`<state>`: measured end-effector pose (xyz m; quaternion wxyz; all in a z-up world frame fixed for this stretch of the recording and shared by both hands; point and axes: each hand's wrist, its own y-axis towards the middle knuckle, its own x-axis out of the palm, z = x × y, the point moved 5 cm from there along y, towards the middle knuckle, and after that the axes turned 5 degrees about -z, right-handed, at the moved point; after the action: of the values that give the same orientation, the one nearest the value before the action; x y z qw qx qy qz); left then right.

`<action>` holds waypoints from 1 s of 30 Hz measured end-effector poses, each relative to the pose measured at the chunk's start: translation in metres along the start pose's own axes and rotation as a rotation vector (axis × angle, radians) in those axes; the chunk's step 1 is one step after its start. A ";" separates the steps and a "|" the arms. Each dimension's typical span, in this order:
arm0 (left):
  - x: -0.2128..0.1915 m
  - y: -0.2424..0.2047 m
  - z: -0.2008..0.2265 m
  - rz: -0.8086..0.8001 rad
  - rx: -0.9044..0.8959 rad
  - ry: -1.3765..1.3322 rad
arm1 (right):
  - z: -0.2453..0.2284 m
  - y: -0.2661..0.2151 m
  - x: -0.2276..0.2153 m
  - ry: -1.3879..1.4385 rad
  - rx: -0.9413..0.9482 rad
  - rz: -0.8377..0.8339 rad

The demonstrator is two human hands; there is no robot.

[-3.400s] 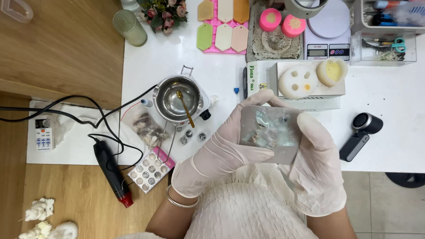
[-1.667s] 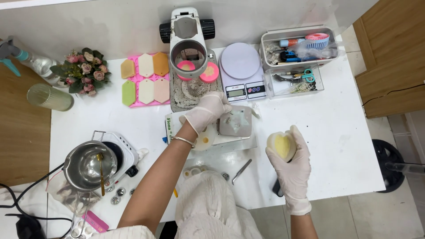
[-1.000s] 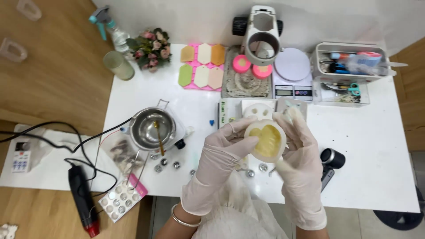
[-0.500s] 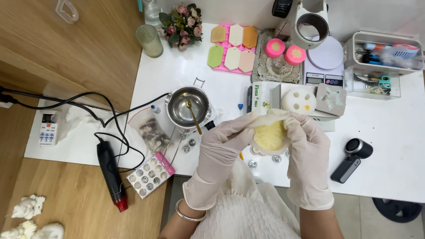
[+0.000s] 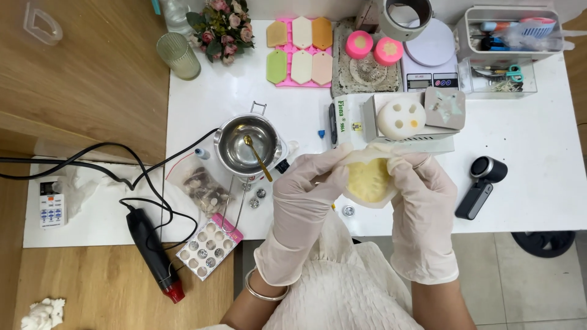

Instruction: The recorder is removing small flower-shaped wax pieces and other molded wax items from silicone molds on a workbench.

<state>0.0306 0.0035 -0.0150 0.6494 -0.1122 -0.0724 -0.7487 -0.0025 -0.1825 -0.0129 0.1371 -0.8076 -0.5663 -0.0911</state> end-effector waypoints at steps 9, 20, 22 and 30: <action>0.013 0.006 -0.026 -0.120 -0.069 -0.289 | -0.005 0.002 0.006 0.205 0.125 -0.124; -0.002 0.012 -0.040 -0.015 -0.152 -0.318 | 0.014 0.011 0.003 0.188 0.231 -0.045; 0.000 0.010 -0.046 0.011 -0.146 -0.290 | 0.016 0.011 0.001 0.139 0.232 -0.019; 0.008 -0.001 -0.122 0.031 -0.190 -0.253 | 0.058 0.016 -0.017 0.171 0.398 -0.054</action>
<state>0.0191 -0.0355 -0.1307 0.6331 -0.2677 -0.0805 -0.7219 0.0066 -0.1842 -0.0754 0.3390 -0.7384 -0.5809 -0.0493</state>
